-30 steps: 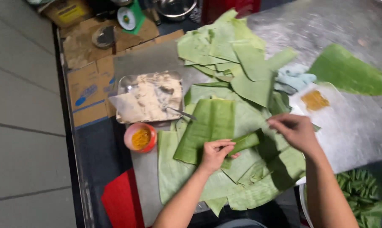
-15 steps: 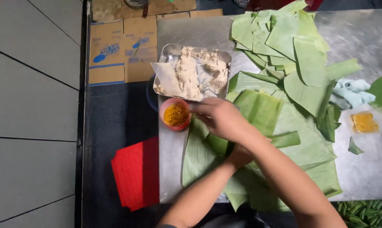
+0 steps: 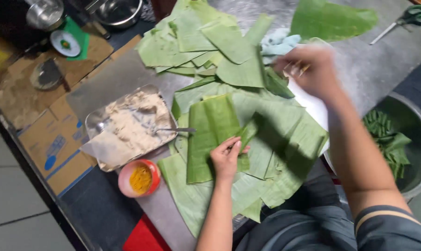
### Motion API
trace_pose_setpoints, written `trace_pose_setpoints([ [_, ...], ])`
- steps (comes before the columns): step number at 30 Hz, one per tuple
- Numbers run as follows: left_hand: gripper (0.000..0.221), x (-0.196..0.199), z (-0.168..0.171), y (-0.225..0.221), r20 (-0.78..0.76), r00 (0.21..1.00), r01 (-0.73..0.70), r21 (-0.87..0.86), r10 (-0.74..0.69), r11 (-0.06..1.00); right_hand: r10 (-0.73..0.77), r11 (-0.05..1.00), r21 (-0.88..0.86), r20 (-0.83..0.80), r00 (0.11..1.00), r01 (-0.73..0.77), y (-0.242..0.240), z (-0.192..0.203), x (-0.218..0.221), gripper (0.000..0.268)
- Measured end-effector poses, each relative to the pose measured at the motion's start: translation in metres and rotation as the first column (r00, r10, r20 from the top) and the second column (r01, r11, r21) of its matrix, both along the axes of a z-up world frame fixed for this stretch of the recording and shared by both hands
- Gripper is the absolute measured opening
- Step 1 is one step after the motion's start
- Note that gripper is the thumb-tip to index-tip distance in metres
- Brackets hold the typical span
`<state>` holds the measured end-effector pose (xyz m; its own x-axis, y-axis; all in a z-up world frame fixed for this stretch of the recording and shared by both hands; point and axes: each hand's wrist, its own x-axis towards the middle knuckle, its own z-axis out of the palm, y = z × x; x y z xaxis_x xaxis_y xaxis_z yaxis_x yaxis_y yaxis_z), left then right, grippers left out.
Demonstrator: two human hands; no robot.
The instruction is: Wrapping food filling into banana leaves by scooping portions and folding the leaves.
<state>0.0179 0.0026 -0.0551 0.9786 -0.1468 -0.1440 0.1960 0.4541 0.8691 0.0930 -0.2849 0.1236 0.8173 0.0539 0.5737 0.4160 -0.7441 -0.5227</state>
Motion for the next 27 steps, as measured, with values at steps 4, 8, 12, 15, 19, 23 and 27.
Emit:
trace_pose_setpoints([
  [4, 0.016, 0.002, 0.005, 0.001, 0.024, 1.0, 0.014, 0.034, -0.014, 0.999, -0.363, 0.928, -0.154, -0.174, 0.915, 0.339, -0.103, -0.01, 0.003, 0.015],
  [8, 0.019, 0.002, 0.012, 0.002, -0.026, 0.999, 0.032, 0.125, -0.029, 0.992, -0.575, 0.789, -0.529, -0.455, 0.68, 0.313, -0.142, -0.047, 0.046, 0.016],
  [12, 0.019, -0.001, 0.034, 0.005, 0.05, 0.995, 0.073, 0.254, -0.088, 0.964, -0.695, 0.643, -0.746, -0.473, 0.542, 0.174, -0.131, -0.051, 0.072, 0.034],
  [15, 0.021, -0.004, 0.033, 0.005, 0.044, 0.994, 0.083, 0.341, -0.103, 0.936, -0.696, 0.661, -0.748, -0.576, 0.429, 0.067, -0.123, -0.052, 0.081, 0.036],
  [19, 0.022, -0.003, 0.035, 0.002, 0.035, 0.994, 0.085, 0.362, -0.105, 0.928, -0.684, 0.648, -0.758, -0.536, 0.495, 0.076, -0.133, -0.061, 0.084, 0.044],
  [23, 0.02, -0.003, 0.037, 0.004, 0.012, 0.996, 0.083, 0.364, -0.093, 0.928, -0.615, 0.717, -0.696, -0.607, 0.504, 0.036, -0.132, -0.051, 0.074, 0.023],
  [27, 0.021, -0.003, 0.036, 0.005, 0.0, 0.994, 0.099, 0.381, -0.107, 0.919, -0.57, 0.748, -0.663, -0.661, 0.488, -0.025, -0.124, -0.037, 0.07, 0.018],
])
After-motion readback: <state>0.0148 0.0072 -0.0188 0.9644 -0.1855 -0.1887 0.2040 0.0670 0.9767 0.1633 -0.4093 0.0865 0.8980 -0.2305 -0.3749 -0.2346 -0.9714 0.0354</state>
